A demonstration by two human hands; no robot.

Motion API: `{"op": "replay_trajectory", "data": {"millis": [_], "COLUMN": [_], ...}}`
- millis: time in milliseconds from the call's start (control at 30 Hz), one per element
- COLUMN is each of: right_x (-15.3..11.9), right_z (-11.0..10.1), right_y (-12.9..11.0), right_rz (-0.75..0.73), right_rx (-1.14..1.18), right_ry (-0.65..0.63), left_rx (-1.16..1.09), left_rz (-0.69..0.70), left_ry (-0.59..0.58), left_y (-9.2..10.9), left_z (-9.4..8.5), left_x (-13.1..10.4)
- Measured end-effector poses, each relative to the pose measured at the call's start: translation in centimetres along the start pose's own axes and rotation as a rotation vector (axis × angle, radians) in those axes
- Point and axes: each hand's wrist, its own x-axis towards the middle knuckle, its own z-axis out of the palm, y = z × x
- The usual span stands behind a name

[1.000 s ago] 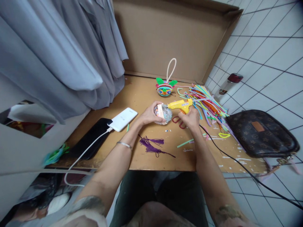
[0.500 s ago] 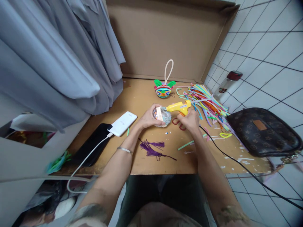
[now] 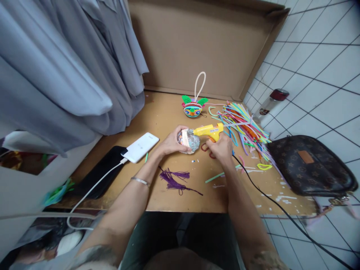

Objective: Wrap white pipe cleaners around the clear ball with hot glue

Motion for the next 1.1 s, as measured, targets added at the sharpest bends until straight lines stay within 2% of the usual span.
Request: {"op": "replay_trajectory", "data": {"millis": [100, 167, 367, 533, 867, 1000, 1100], "right_x": [-0.25, -0.40, -0.35, -0.13, -0.20, -0.10, -0.08], "right_z": [-0.21, -0.34, -0.41, -0.45, -0.80, -0.73, -0.53], "right_y": [-0.27, -0.46, -0.29, 0.09, 0.22, 0.13, 0.03], "right_rz": [0.016, -0.003, 0.022, -0.004, -0.027, -0.007, 0.016], "right_rx": [-0.089, -0.125, -0.078, -0.115, -0.125, -0.107, -0.063], "right_ry": [0.093, 0.110, 0.042, 0.084, 0.085, 0.116, 0.086], "left_rx": [-0.010, -0.014, -0.009, -0.005, -0.021, 0.021, 0.023], "left_rz": [0.002, 0.006, -0.007, -0.031, -0.038, -0.008, -0.007], "left_ry": [-0.002, 0.003, 0.005, 0.012, -0.001, 0.008, 0.009], "left_y": [-0.11, -0.15, 0.13, 0.40, 0.42, 0.21, 0.17], "left_z": [0.02, -0.01, -0.07, -0.06, -0.04, -0.10, -0.10], "left_x": [0.04, 0.06, -0.03, -0.17, -0.18, -0.18, -0.19]}}
